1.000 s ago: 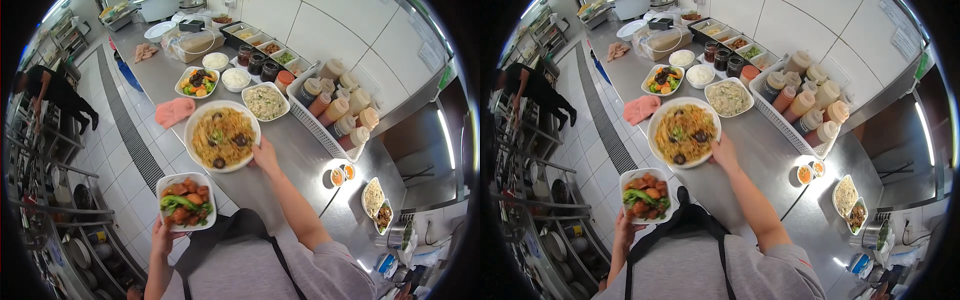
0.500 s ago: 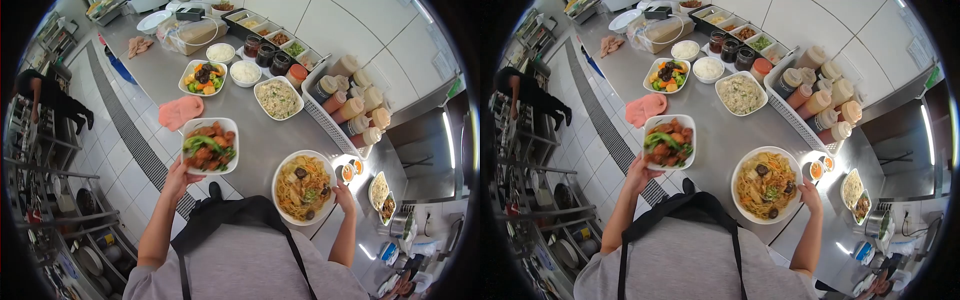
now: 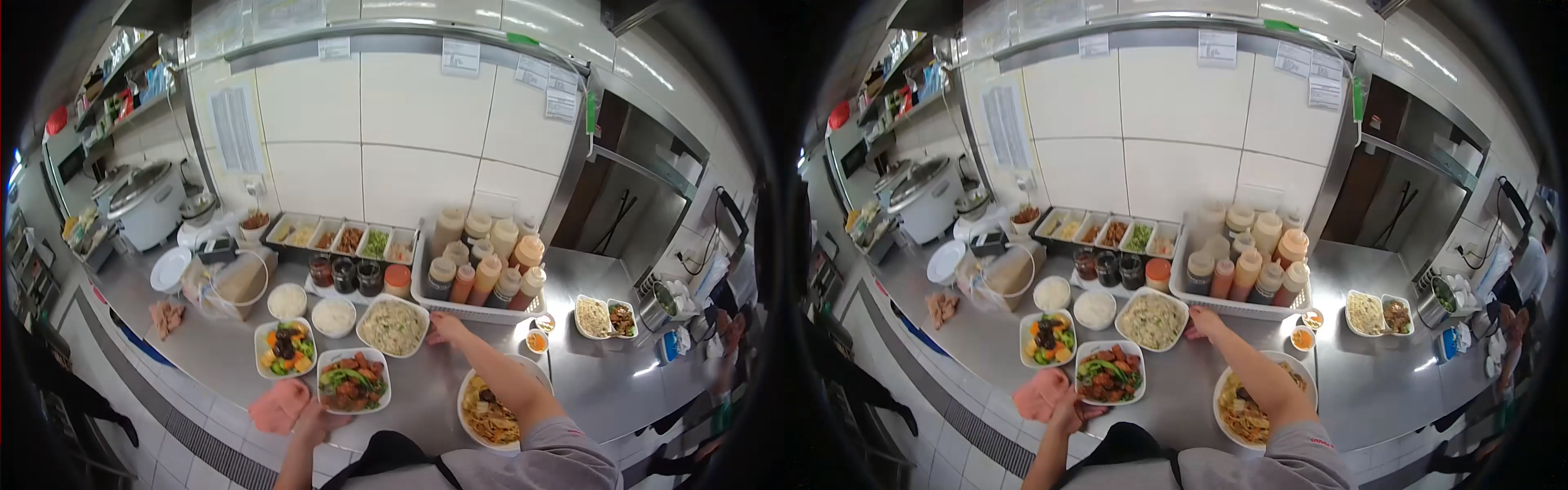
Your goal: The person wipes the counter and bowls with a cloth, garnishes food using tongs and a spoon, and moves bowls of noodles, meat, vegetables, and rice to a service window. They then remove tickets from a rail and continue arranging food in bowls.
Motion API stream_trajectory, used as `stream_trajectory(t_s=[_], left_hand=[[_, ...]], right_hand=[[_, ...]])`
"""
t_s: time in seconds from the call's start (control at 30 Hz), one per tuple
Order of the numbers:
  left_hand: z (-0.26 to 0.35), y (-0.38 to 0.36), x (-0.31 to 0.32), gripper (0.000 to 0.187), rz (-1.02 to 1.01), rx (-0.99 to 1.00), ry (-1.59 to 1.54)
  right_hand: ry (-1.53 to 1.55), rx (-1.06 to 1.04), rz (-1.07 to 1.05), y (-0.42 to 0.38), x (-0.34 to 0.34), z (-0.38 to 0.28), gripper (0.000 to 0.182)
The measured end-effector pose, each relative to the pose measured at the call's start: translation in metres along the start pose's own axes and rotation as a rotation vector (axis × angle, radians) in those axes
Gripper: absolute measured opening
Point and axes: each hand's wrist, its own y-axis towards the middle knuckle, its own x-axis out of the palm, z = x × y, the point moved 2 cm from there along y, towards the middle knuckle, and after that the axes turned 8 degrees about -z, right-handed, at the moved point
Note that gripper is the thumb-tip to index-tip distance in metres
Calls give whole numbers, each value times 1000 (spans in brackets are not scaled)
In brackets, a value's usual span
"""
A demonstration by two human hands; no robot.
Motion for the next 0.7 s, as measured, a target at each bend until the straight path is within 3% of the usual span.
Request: stream_trajectory(t_s=[0.07,0.17,0.3,0.43,0.47,0.5,0.57,0.63,0.7], left_hand=[[1,1,-7,45,-1,-91,-55],[0,1,-11,48,-51,-52,-31],[10,-13,-12,50,-59,-156,-89],[45,-50,-27,44,23,-266,306],[59,-56,-24,37,89,-275,493],[71,-60,-17,37,92,-269,486],[110,-61,-1,25,231,126,1076],[152,-46,21,18,397,351,1219],[200,-24,45,22,384,528,1306]], right_hand=[[-70,-72,-57,2,10,-5,29],[-194,-111,-66,11,4,-5,26],[-287,-144,22,-12,-3,-9,21],[-513,-195,39,-27,-44,13,20],[-445,-147,48,-33,-53,17,21],[-375,-100,57,-41,-60,18,21],[-416,-100,81,-51,-73,20,21],[-454,-98,108,-58,-87,22,21],[-429,-53,187,-63,-97,25,22]])
